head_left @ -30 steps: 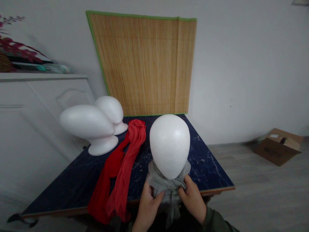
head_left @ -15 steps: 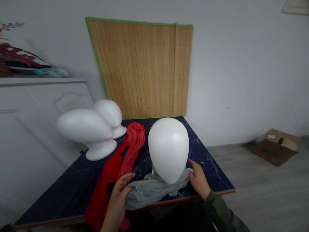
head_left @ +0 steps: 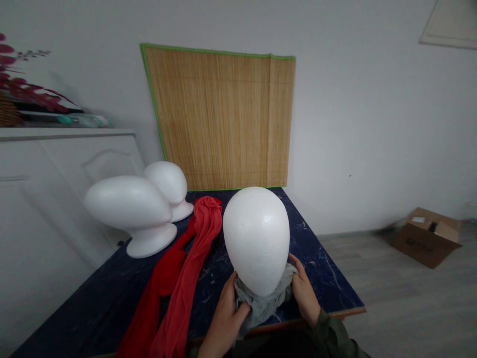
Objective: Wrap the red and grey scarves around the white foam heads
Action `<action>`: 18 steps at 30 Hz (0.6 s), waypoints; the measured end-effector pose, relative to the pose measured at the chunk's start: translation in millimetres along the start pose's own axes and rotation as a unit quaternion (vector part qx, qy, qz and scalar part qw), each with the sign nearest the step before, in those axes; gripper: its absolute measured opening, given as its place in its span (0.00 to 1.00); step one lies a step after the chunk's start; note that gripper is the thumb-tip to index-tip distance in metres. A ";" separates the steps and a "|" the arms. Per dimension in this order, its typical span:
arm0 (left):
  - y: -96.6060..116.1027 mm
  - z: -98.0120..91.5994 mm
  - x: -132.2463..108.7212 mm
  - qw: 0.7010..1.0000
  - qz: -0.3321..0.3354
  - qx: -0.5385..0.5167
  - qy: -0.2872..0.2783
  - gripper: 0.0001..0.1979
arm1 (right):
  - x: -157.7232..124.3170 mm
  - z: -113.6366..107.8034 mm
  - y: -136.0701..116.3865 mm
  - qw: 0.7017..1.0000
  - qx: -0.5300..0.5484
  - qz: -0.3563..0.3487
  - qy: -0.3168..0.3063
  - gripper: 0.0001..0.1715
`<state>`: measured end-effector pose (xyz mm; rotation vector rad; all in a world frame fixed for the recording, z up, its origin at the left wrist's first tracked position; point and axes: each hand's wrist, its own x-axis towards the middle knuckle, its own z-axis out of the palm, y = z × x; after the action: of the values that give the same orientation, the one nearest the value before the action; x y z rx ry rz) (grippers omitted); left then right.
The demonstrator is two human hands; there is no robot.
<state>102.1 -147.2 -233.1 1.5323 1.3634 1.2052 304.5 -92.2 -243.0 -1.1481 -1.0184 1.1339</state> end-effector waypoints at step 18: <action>-14.1 28.3 112.1 0.971 0.119 0.197 -0.068 0.16 | 192.9 -1.4 -13.6 0.995 0.089 0.002 0.038 0.13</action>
<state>124.3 -32.9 -235.8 2.0676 1.4154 0.9798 336.8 97.6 -224.4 -1.0441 -0.8387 1.1510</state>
